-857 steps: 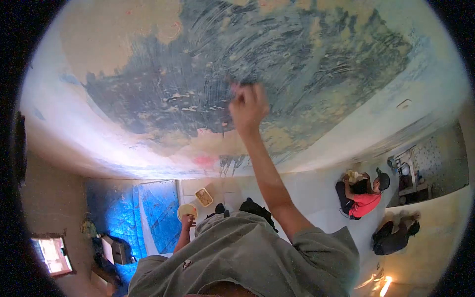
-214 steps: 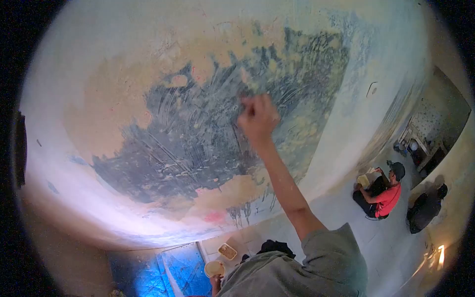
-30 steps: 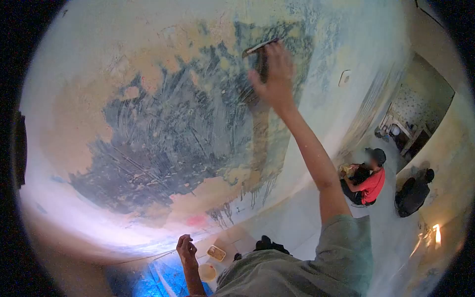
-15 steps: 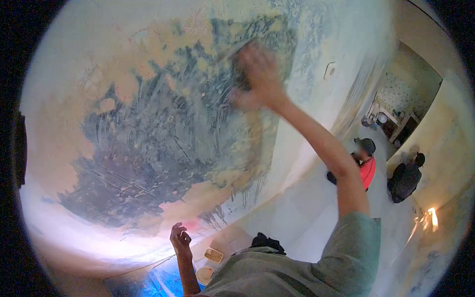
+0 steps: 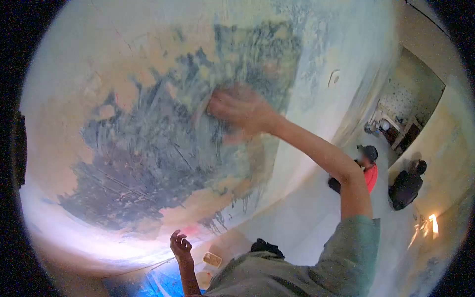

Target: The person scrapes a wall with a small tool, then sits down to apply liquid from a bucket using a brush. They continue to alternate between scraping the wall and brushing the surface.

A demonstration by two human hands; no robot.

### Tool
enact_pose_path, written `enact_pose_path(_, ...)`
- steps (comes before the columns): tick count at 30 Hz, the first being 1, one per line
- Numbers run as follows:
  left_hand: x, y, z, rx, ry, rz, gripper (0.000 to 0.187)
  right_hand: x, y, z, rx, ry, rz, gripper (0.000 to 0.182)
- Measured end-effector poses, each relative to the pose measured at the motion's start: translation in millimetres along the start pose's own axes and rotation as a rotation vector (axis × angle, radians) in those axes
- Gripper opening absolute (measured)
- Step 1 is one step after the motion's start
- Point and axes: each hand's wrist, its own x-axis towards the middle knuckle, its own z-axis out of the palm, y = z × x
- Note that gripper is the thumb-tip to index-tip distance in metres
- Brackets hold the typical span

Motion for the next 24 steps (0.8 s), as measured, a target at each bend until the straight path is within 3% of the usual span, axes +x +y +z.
enact_pose_path(2,4,5,-5,0.041,-0.001,0.044,0.033,-2,-17,-5,-0.002,-0.454,-0.282,0.079)
enact_pose_path(3,3,6,-7,0.045,-0.009,0.068,0.033,-6,-18,4,0.011,-0.462,-0.275,0.079)
enact_pose_path(4,4,3,-2,0.034,-0.024,0.089,0.034,-8,-12,18,0.001,-0.108,-0.074,0.079)
enact_pose_path(5,8,7,0,-0.021,0.054,-0.050,0.034,-10,-15,25,-0.012,0.246,0.133,0.078)
enact_pose_path(6,3,6,-2,-0.027,0.034,0.000,0.034,-30,-31,26,0.059,-0.111,-0.148,0.079)
enact_pose_path(9,10,12,-1,-0.009,-0.013,0.115,0.033,-3,-2,7,-0.144,-0.228,-0.195,0.084)
enact_pose_path(10,5,9,-3,0.017,-0.037,0.132,0.033,10,35,16,0.125,0.095,0.234,0.086)
enact_pose_path(11,7,5,-7,-0.016,-0.027,0.120,0.033,4,16,14,0.120,0.080,0.223,0.086)
enact_pose_path(13,5,5,-5,-0.070,0.068,0.050,0.034,-16,-45,10,0.030,-0.278,-0.167,0.071)
enact_pose_path(17,2,5,-9,0.027,0.027,0.061,0.038,-18,-35,9,-0.052,-0.290,-0.280,0.074)
enact_pose_path(20,11,6,-2,-0.069,0.033,0.067,0.043,-10,-14,2,-0.154,-0.298,-0.415,0.078)
enact_pose_path(22,12,11,-1,0.018,-0.021,0.177,0.046,-2,-7,12,-0.202,-0.280,-0.496,0.081)
enact_pose_path(23,5,11,-7,0.068,-0.041,0.210,0.048,-5,-4,19,-0.188,-0.289,-0.493,0.081)
enact_pose_path(24,6,11,-7,0.034,0.002,0.154,0.047,-2,3,25,0.005,-0.189,-0.133,0.080)
